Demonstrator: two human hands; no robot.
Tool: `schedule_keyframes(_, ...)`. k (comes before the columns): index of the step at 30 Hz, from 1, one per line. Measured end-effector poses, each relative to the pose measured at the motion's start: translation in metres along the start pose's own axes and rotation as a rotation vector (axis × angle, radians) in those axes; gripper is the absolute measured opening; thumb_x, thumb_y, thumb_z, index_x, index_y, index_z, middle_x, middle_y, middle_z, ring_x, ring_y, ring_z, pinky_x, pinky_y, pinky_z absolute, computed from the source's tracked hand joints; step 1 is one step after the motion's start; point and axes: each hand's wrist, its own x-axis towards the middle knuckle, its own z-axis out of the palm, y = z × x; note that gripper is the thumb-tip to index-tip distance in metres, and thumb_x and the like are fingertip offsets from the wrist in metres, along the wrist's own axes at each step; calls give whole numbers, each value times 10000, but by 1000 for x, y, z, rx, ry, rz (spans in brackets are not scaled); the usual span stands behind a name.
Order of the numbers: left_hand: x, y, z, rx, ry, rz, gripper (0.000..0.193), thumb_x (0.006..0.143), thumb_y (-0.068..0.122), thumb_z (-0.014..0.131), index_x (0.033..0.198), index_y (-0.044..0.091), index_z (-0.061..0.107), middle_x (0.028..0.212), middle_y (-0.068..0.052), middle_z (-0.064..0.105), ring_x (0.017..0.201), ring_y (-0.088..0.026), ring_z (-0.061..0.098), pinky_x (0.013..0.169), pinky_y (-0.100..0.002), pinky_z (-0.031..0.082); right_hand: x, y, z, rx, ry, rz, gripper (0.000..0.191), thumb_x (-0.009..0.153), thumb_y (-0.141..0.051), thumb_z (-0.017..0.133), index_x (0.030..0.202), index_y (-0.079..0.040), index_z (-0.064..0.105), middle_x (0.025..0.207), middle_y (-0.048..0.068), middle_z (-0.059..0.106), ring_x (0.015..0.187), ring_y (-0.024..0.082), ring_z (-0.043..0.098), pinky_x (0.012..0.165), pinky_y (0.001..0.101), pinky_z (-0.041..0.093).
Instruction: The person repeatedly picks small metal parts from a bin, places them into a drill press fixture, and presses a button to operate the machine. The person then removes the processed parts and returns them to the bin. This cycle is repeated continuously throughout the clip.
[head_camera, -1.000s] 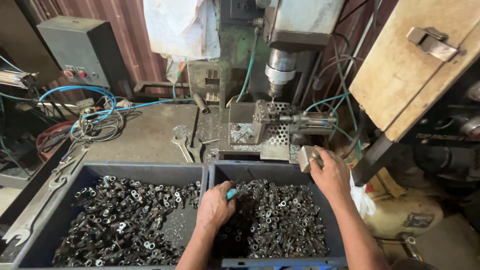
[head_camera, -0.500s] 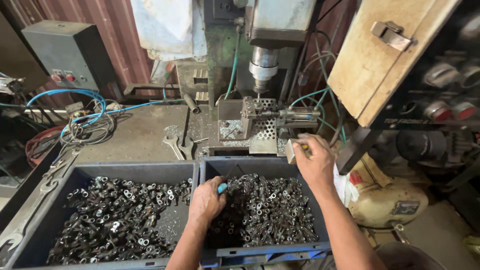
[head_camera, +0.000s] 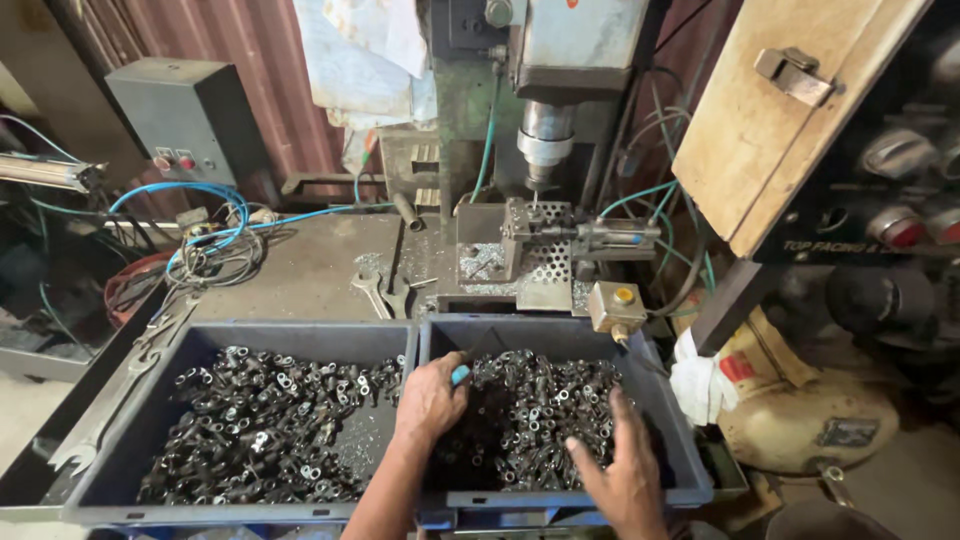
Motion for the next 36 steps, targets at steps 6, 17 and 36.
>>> schedule_keyframes(6,-2,-12,0,-166,154,-162,333,850,160,678,1178,131,730,1063,-188,760,996,-374,733,875,-448,573,-16,15,7,-28,50,-14,770,780,-257,802,1434,-1,484,1396,239,583,1273,398,572,1046,460,466)
schedule_keyframes(17,-35,-154,-106,887,-331,-308,207,853,237,621,1040,243,709,1030,-24,802,971,-251,787,1074,-442,526,-11,7,3,-30,1,-10,755,791,-249,789,1430,19,489,1388,243,582,1254,421,569,1038,473,457)
schedule_keyframes(36,-77,-240,-80,920,-431,-566,308,959,261,525,960,189,824,1047,-68,817,1012,-239,799,856,-390,638,-17,11,7,-57,-14,-29,598,809,-253,781,1331,-27,597,1333,197,639,1183,383,632,996,436,509)
